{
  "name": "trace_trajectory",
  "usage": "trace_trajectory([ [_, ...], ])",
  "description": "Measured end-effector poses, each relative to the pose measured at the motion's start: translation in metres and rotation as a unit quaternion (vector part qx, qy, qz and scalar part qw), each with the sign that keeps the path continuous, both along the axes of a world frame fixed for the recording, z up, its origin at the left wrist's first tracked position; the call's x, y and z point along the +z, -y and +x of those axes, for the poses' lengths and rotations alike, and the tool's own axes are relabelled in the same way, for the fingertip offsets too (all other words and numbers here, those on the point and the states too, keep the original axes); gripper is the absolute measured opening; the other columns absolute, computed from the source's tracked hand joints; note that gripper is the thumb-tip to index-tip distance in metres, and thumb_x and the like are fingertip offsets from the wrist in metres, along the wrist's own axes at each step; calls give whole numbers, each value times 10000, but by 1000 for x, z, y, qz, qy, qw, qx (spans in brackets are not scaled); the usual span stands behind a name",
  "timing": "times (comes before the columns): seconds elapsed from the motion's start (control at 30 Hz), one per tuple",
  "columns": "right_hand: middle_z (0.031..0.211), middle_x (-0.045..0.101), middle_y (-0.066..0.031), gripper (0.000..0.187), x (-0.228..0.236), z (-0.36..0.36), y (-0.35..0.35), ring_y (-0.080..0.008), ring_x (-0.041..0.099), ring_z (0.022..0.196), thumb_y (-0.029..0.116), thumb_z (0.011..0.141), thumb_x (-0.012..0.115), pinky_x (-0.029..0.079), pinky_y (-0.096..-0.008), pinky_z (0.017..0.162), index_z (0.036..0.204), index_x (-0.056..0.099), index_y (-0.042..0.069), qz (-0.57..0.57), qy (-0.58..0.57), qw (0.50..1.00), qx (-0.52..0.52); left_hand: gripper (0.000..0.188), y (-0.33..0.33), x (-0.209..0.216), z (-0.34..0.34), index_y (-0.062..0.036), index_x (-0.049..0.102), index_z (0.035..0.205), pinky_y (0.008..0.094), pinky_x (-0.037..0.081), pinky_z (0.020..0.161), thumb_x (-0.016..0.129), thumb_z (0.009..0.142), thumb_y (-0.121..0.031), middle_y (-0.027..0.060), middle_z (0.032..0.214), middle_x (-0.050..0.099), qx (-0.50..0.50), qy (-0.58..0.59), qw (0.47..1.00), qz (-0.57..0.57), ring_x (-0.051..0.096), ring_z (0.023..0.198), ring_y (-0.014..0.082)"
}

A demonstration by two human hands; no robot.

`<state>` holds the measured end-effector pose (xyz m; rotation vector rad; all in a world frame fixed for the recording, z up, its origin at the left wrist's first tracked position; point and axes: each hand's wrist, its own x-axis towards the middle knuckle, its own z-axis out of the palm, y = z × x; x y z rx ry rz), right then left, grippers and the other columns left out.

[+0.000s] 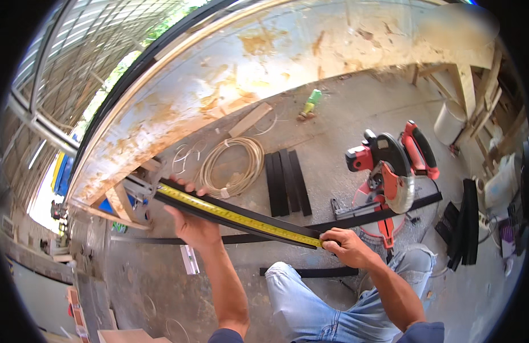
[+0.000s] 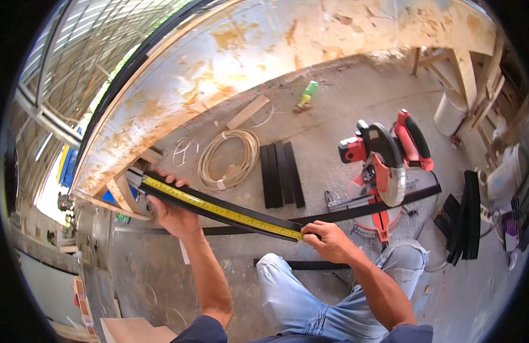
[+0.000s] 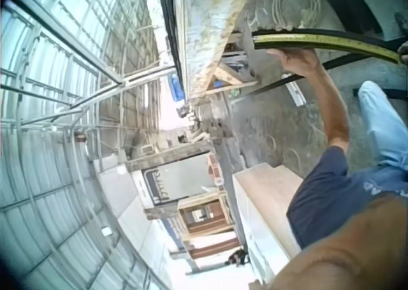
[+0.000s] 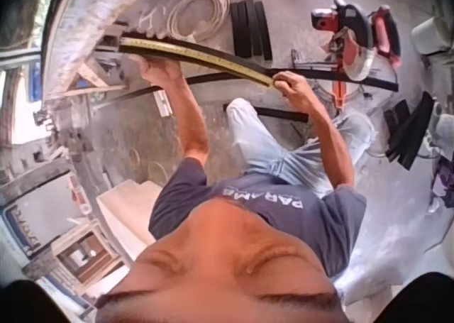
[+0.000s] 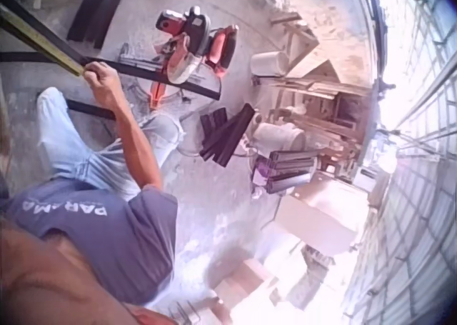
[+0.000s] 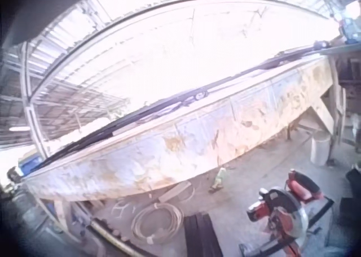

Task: The person measures and cuts metal strips using a tape measure and a miter saw.

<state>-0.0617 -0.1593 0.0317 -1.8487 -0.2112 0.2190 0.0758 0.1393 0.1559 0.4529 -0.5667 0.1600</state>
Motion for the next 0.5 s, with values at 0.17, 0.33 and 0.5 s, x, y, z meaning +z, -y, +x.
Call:
trace_trajectory([
  [0.17,1017,646,-177,278,12,5,3,-360,632,983,259,977,567,505,-428,861,1098,666,29,-39,78,996,12,625,-28,2,-3,5,382,1450,382,406,978,676,914,-126,123,1275,488,-30,-11,998,-49,466,1100,243],
  [0.33,1003,625,-154,288,25,-3,16,-348,630,975,283,976,562,506,-441,845,1135,667,67,-91,77,993,-25,594,-30,-4,-7,46,358,1402,385,408,921,679,922,-97,127,1229,469,-32,-33,996,-76,455,1048,232],
  [0.5,937,597,-136,259,28,-11,13,-317,630,926,274,951,602,511,-437,798,1111,672,82,-112,127,984,-61,541,-42,-11,-3,55,409,1364,382,406,915,679,914,-76,119,1207,481,-48,-50,993,-94,455,978,223],
])
